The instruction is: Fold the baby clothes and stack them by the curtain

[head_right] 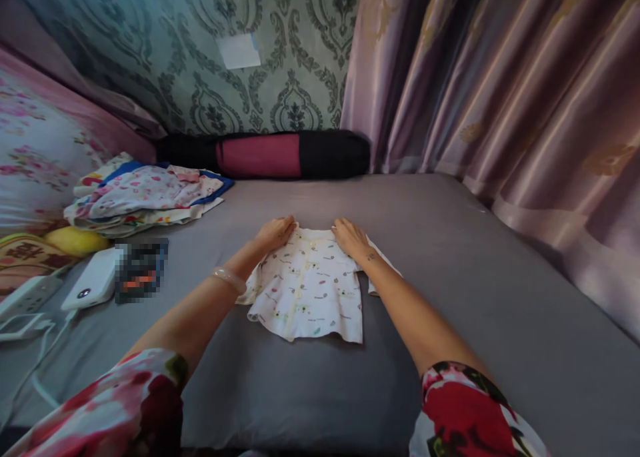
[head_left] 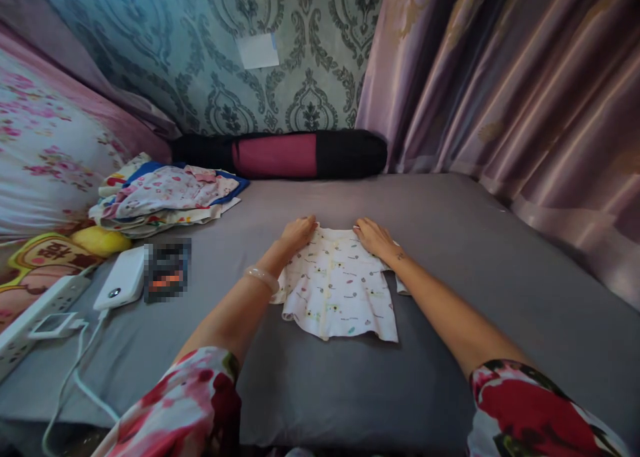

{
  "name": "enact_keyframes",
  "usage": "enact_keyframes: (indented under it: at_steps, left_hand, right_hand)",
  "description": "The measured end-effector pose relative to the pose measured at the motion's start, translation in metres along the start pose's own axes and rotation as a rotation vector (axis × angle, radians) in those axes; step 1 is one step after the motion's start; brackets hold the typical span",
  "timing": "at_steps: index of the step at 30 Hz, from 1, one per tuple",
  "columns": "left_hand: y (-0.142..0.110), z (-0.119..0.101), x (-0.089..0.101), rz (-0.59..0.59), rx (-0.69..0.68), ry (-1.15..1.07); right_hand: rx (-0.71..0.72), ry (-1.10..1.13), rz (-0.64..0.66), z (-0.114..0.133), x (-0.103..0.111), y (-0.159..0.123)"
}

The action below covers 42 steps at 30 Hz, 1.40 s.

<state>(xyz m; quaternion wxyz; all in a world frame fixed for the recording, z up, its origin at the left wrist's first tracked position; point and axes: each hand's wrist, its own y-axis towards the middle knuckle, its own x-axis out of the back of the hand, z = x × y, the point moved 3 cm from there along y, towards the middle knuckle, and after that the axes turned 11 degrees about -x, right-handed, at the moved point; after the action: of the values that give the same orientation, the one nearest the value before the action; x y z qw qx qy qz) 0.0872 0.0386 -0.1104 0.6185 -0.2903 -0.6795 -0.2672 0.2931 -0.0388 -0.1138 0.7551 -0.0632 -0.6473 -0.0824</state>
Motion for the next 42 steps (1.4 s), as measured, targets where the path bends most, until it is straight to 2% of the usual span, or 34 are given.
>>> enact_keyframes:
  at_steps: [5,16,24,31,34,37,42]
  left_hand:
    - [0.006,0.008,0.001,-0.071,-0.030,0.019]
    - [0.057,0.031,0.004,-0.079,0.050,0.069]
    - [0.083,0.043,0.005,-0.052,0.036,0.108]
    - [0.095,0.049,-0.005,0.009,0.092,0.094]
    - [0.095,0.041,0.001,-0.067,0.158,0.189]
    - [0.091,0.017,0.011,-0.128,0.122,0.223]
    - [0.079,-0.028,0.002,-0.003,-0.047,0.077]
  right_hand:
    - [0.019,-0.025,-0.093,-0.006,-0.002,0.011]
    - [0.035,-0.147,-0.186,-0.017,-0.007,0.076]
    - [0.077,-0.163,-0.146,-0.018,-0.004,0.109]
    - [0.009,-0.095,-0.096,-0.022,-0.006,0.114]
    - [-0.031,-0.079,-0.132,-0.018,-0.001,0.106]
    - [-0.034,-0.041,-0.159,-0.006,0.000,0.089]
    - [0.024,0.024,-0.094,0.022,-0.020,0.059]
